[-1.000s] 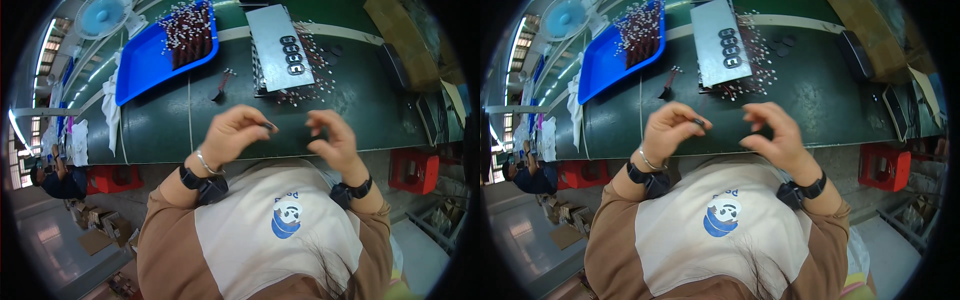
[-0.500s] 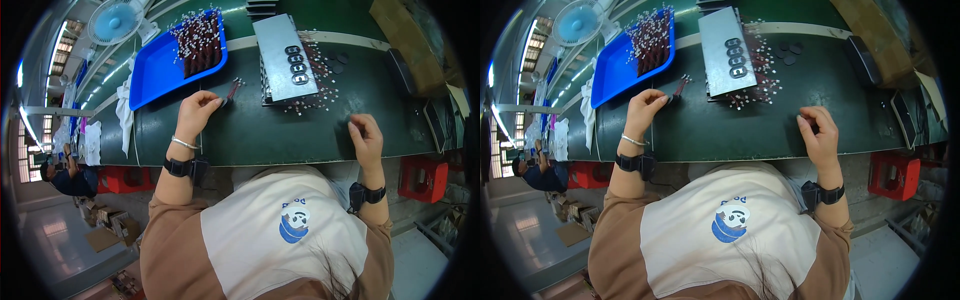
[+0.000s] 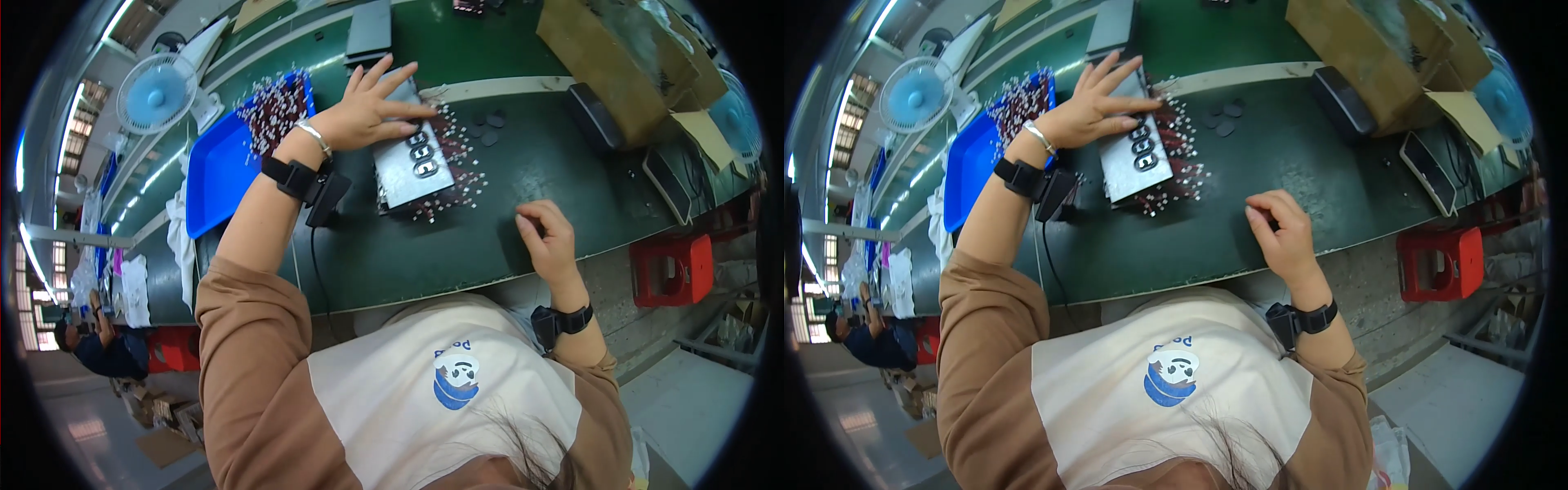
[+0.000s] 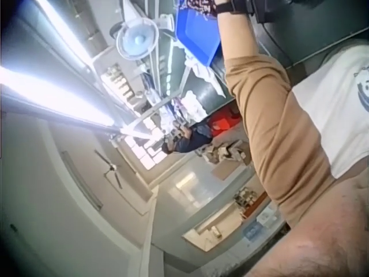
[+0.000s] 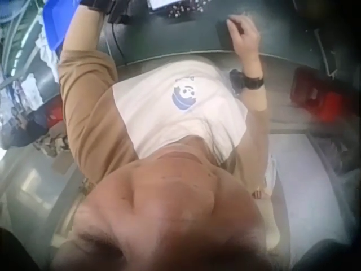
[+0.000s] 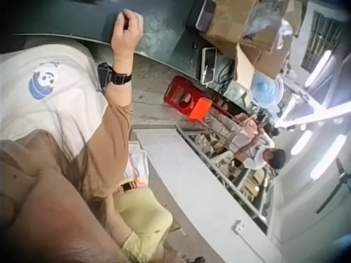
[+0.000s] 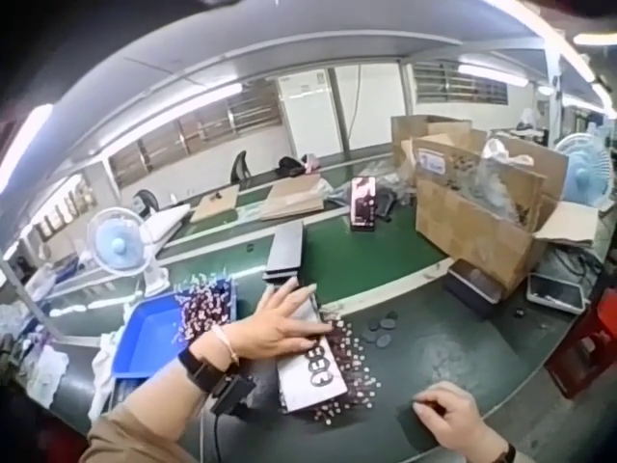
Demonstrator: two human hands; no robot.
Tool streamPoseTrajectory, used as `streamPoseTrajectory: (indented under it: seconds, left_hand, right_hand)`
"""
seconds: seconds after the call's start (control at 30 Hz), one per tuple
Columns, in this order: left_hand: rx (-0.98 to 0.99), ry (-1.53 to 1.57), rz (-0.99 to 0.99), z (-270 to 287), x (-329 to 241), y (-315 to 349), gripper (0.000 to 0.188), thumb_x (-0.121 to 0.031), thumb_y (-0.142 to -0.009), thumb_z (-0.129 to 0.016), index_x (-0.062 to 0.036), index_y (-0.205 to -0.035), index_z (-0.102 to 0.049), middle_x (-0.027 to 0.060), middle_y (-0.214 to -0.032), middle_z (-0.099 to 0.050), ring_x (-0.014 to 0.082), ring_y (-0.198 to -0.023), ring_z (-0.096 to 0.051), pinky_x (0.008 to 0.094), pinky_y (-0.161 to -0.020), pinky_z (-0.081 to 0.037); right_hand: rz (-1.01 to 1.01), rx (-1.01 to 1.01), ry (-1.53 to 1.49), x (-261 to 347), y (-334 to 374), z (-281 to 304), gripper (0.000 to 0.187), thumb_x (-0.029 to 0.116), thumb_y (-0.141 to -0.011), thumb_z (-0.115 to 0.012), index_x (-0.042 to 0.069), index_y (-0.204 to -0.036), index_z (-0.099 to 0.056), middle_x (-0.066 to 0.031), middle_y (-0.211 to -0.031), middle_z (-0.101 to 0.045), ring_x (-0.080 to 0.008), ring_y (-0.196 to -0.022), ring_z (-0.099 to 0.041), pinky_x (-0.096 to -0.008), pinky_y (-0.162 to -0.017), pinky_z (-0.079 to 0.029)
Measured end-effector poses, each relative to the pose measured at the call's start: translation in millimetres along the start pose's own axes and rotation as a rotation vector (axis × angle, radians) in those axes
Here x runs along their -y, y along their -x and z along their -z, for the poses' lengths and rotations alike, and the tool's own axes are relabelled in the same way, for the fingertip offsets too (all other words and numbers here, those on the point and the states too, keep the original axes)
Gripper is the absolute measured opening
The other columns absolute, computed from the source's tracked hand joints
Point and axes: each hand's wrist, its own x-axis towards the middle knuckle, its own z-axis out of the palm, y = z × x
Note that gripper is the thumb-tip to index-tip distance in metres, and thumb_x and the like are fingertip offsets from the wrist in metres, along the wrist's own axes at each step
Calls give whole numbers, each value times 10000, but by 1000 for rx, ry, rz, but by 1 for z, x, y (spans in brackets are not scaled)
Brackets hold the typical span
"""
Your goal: The person assembles electronic components by hand, picking up a speaker and a foam pad, pressing the pad onto the back of the speaker, and placing the assembly onto a metal plate. This process is repeated for each component, occasionally reaching for more parts from a tray or the table surface.
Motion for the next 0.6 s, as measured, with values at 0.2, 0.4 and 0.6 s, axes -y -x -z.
streamPoseTrajectory:
  seconds: [0.2, 0.4, 0.6]
  left_hand:
    - [190, 89, 20, 6, 7, -12, 248, -338, -823, -618, -310, -1069, -636, 85, -1466, -236, 378, -1365, -105, 533, -1084, -71]
    - [-18, 325, 51, 2, -4, -17, 169, -203, -784, -675, -203, -952, -651, 69, -1364, -421, 369, -1343, -194, 492, -1096, -83]
    - [-257, 1303, 383, 38, -74, 15, 96, 30, -768, -631, -2, -847, -588, 129, -1011, -642, 252, -1003, -596, 356, -884, -464]
  right_hand:
    - [-14, -28, -52, -1, 0, 1, 89, 9, -798, -611, -12, -884, -618, -73, -835, -580, -137, -682, -531, -225, -597, -418]
    - [-15, -19, -95, -4, 3, 1, 89, 1, -791, -613, -11, -879, -621, -70, -829, -577, -129, -666, -532, -222, -587, -420]
    - [-50, -18, -136, -3, 6, 2, 85, -10, -794, -606, -13, -877, -622, -66, -821, -577, -128, -686, -535, -222, -605, -427]
